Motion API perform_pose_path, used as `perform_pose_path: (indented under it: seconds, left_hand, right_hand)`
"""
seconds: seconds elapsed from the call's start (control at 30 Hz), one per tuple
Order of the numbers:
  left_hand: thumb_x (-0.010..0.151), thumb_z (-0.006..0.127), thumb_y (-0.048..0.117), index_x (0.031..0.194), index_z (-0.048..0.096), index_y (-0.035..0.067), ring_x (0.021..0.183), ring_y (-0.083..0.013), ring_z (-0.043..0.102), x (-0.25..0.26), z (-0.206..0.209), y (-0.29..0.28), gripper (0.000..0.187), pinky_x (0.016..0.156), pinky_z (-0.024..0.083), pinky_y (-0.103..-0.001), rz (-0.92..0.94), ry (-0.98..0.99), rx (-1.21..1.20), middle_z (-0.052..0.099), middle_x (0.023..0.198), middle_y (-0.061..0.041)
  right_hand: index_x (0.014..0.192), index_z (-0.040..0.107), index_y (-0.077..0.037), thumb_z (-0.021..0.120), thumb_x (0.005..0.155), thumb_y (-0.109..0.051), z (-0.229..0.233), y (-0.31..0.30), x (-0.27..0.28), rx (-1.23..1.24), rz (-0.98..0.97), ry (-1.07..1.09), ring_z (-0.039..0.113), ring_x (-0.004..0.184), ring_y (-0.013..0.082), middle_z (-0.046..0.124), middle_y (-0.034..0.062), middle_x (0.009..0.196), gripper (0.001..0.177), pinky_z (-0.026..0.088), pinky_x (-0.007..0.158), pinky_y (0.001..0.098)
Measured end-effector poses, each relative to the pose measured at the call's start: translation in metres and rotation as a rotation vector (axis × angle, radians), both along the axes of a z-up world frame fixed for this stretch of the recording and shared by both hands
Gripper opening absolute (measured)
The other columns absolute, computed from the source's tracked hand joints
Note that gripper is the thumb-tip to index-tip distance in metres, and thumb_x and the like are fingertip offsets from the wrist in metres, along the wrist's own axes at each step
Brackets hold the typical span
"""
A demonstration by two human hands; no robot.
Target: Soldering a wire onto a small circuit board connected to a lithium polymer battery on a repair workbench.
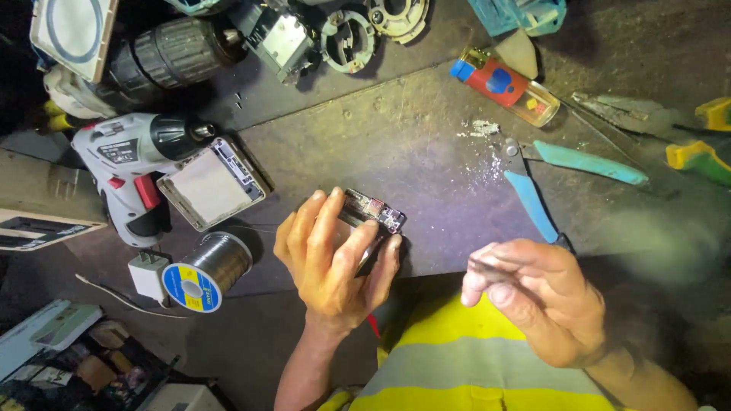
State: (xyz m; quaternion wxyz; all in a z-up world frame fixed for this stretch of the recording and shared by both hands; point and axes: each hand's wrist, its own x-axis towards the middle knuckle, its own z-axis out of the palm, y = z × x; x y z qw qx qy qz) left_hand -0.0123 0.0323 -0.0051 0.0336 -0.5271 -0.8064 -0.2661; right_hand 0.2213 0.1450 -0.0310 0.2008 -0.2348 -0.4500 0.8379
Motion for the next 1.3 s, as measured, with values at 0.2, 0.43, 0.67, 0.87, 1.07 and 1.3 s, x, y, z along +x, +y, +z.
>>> perform_pose_path:
  seconds: [0.2,0.43,0.67,0.87,1.07,1.3]
  left_hand:
    - [0.097,0.072,0.031,0.101,0.067,0.013,0.114,-0.0375,0.065,-0.005,0.007,-0.002,0.019,0.095,0.046,-0.049,-0.028,0.020,-0.020,0.065,0.126,-0.019]
    - [0.097,0.076,0.031,0.102,0.069,0.013,0.112,-0.0358,0.067,-0.009,0.005,-0.004,0.020,0.098,0.042,-0.045,-0.020,-0.040,-0.032,0.067,0.126,-0.020]
    - [0.094,0.075,0.032,0.100,0.073,0.014,0.111,-0.0380,0.069,-0.007,0.000,-0.001,0.019,0.098,0.044,-0.049,0.019,-0.026,0.051,0.070,0.123,-0.020]
    - [0.091,0.078,0.035,0.099,0.078,0.016,0.114,-0.0388,0.069,-0.004,-0.005,0.001,0.020,0.100,0.044,-0.051,0.035,-0.001,0.137,0.072,0.124,-0.020]
    - [0.090,0.078,0.036,0.096,0.079,0.016,0.110,-0.0395,0.070,-0.006,-0.013,0.001,0.021,0.099,0.047,-0.051,0.021,0.019,0.141,0.074,0.121,-0.020]
    - [0.087,0.082,0.033,0.096,0.082,0.015,0.110,-0.0417,0.069,-0.005,-0.016,0.000,0.020,0.096,0.050,-0.052,0.008,-0.025,0.145,0.074,0.120,-0.022]
  right_hand:
    - [0.116,0.069,-0.008,0.055,0.101,-0.024,0.025,0.003,-0.028,0.668,0.120,-0.495,0.064,0.070,0.0136,0.076,0.0029,0.096,0.027,0.049,0.070,0.0246]
    - [0.115,0.073,-0.004,0.056,0.100,-0.014,0.068,0.027,-0.076,0.861,0.324,-0.511,0.067,0.078,0.0218,0.075,0.0081,0.096,0.025,0.051,0.080,0.0330]
    - [0.104,0.073,-0.005,0.065,0.099,-0.009,0.071,0.038,-0.096,0.765,0.275,-0.644,0.073,0.082,0.0276,0.076,0.0096,0.093,0.012,0.055,0.074,0.0391]
    - [0.101,0.078,-0.008,0.073,0.099,-0.015,0.069,0.032,-0.093,0.772,0.173,-0.642,0.076,0.084,0.0315,0.076,0.0095,0.088,0.008,0.061,0.074,0.0401]
    - [0.099,0.078,-0.009,0.075,0.098,-0.015,0.058,0.031,-0.094,0.717,0.157,-0.619,0.075,0.086,0.0323,0.075,0.0110,0.089,0.008,0.062,0.075,0.0410]
    - [0.098,0.079,-0.008,0.078,0.096,-0.014,0.059,0.037,-0.098,0.676,0.191,-0.668,0.075,0.085,0.0316,0.075,0.0120,0.088,0.007,0.062,0.073,0.0403]
